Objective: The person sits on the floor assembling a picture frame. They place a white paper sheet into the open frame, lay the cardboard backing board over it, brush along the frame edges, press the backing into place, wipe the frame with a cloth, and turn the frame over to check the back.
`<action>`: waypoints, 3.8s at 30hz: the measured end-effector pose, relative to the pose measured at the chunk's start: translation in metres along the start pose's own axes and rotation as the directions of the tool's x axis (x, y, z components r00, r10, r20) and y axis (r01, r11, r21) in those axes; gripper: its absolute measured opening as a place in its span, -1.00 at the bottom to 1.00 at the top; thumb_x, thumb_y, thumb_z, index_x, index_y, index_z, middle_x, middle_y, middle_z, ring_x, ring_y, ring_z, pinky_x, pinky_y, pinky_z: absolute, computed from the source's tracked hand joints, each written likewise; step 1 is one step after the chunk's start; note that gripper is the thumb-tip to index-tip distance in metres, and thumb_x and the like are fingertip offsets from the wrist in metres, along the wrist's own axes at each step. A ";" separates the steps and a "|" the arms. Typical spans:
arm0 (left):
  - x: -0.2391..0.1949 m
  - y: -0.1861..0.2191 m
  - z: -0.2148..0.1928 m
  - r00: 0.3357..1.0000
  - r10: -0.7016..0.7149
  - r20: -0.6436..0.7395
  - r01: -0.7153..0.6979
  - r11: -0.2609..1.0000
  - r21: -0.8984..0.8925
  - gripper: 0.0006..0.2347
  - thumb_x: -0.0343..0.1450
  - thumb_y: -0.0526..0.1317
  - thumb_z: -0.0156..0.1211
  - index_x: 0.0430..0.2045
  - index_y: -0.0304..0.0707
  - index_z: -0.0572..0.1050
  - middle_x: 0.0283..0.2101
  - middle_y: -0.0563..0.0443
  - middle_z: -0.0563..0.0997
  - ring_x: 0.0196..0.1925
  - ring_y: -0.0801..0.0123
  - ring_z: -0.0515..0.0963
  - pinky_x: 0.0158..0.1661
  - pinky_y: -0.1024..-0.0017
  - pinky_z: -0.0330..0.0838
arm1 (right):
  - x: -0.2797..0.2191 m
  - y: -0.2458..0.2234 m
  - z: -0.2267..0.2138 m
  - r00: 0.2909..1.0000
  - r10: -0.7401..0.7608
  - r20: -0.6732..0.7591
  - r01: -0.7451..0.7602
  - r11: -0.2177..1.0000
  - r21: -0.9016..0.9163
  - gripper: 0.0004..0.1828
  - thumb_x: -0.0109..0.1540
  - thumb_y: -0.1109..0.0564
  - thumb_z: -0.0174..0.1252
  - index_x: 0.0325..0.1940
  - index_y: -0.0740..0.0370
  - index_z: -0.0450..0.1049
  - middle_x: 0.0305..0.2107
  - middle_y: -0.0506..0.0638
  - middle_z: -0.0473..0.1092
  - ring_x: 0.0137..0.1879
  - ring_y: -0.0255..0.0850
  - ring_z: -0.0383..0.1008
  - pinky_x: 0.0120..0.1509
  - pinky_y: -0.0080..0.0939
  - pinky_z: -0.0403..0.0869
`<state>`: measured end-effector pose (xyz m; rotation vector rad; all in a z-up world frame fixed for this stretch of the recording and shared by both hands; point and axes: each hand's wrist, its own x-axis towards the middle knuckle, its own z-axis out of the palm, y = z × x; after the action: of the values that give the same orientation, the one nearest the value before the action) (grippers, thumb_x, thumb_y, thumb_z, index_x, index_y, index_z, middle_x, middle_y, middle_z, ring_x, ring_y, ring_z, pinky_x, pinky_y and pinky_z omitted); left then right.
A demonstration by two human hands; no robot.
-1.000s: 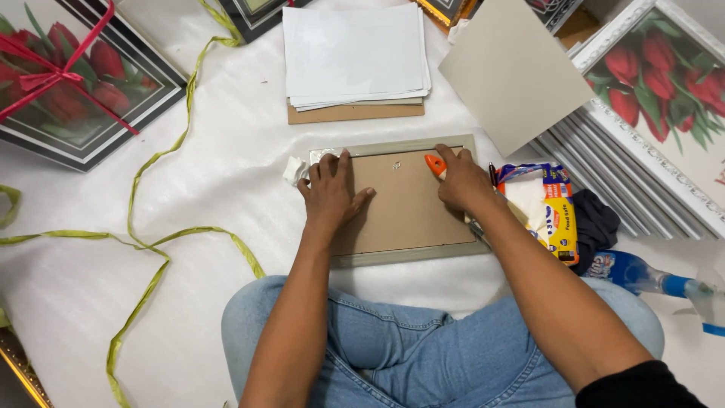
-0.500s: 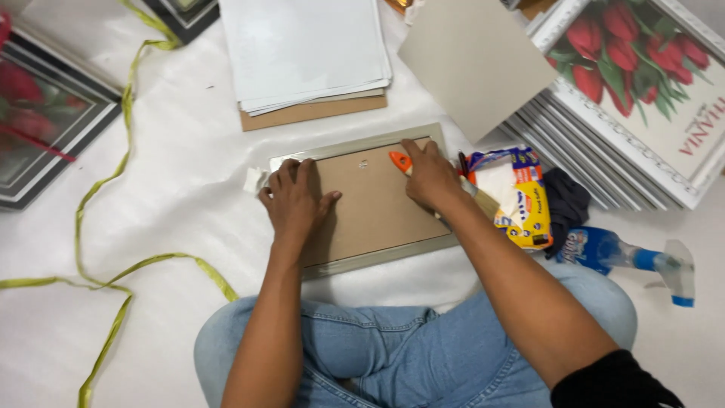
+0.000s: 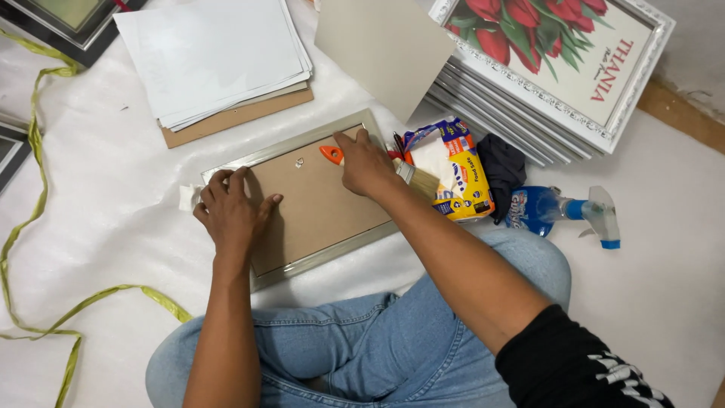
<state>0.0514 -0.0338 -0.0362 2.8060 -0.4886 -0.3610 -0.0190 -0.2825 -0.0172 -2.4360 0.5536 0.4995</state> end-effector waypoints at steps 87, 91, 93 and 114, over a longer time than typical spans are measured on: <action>-0.029 -0.069 -0.060 0.913 -0.203 0.353 0.356 0.821 -0.447 -0.66 0.40 -0.15 0.23 -0.17 -0.59 0.59 -0.12 -0.54 0.64 0.07 -0.38 0.60 0.02 -0.12 0.48 | 0.016 -0.173 -0.001 0.936 -0.300 -0.184 0.351 0.840 0.414 -0.78 0.17 0.05 0.28 -0.12 0.08 0.63 -0.57 0.06 0.47 -0.42 -0.20 0.56 -0.29 -0.26 0.58; -0.023 -0.069 -0.049 0.905 -0.163 0.393 0.329 0.853 -0.405 -0.50 0.37 -0.10 0.32 0.04 -0.65 0.45 0.02 -0.59 0.58 0.18 -0.41 0.53 0.12 -0.22 0.40 | 0.005 -0.164 0.014 0.951 -0.285 -0.123 0.310 0.877 0.367 -0.83 0.16 0.03 0.29 -0.20 0.02 0.64 -0.64 -0.05 0.49 -0.48 -0.31 0.56 -0.37 -0.34 0.51; -0.020 -0.071 -0.041 0.882 -0.208 0.423 0.369 0.864 -0.343 -0.44 0.39 -0.05 0.30 0.16 -0.55 0.34 0.13 -0.49 0.54 0.26 -0.34 0.48 0.17 -0.23 0.36 | 0.006 -0.144 0.005 0.961 -0.208 -0.183 0.270 0.858 0.438 -0.81 0.18 0.09 0.26 -0.16 0.16 0.62 -0.60 0.11 0.50 -0.48 -0.24 0.54 -0.39 -0.32 0.52; -0.017 -0.074 -0.018 0.913 -0.210 0.349 0.331 0.882 -0.336 -0.45 0.40 -0.02 0.31 0.11 -0.57 0.36 0.05 -0.53 0.56 0.20 -0.41 0.51 0.10 -0.26 0.39 | -0.164 -0.064 -0.057 0.963 -0.204 0.177 0.236 0.954 -0.186 -0.70 0.25 0.09 0.09 -0.04 0.22 0.62 -0.22 0.35 0.59 -0.02 0.34 0.59 0.11 0.26 0.53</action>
<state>0.0629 0.0438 -0.0386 2.4311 -0.0553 -0.8587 -0.1132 -0.2257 0.1307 -2.5835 0.1659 0.6728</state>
